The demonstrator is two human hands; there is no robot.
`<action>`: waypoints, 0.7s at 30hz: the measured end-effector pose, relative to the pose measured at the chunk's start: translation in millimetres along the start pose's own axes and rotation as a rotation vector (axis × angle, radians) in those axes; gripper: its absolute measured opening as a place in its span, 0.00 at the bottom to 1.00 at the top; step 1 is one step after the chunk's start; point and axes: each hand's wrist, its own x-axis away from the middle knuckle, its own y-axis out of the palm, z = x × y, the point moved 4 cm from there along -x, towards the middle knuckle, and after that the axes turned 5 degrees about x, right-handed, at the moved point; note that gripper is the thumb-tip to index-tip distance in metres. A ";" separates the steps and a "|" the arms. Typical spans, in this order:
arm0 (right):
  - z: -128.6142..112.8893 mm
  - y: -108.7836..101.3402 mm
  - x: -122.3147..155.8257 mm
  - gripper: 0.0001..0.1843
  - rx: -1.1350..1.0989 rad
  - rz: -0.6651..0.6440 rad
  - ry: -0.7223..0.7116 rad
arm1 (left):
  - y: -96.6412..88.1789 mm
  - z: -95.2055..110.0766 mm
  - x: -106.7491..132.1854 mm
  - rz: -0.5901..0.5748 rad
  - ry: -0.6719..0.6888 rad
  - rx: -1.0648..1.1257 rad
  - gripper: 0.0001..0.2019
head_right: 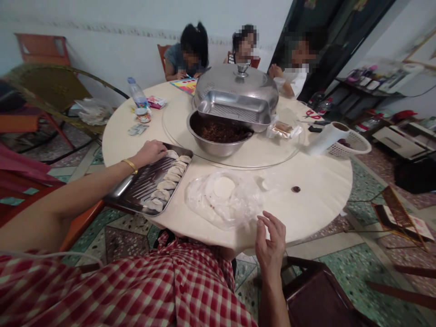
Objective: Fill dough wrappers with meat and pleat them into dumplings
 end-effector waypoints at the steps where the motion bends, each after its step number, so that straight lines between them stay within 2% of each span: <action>1: 0.2 0.0 0.4 0.12 -0.002 0.001 -0.006 | -0.8 -1.3 1.0 -0.006 -0.005 0.001 0.18; 9: -1.3 1.5 2.5 0.12 -0.014 -0.023 0.045 | 1.9 -4.3 5.5 -0.048 -0.035 -0.063 0.17; 13: 0.8 0.3 3.1 0.12 -0.010 -0.007 0.011 | 3.2 -0.8 3.0 -0.050 -0.033 -0.084 0.17; 21: 5.7 -0.1 6.1 0.11 -0.005 0.005 -0.001 | -17.1 7.0 -4.7 -0.014 -0.002 -0.100 0.14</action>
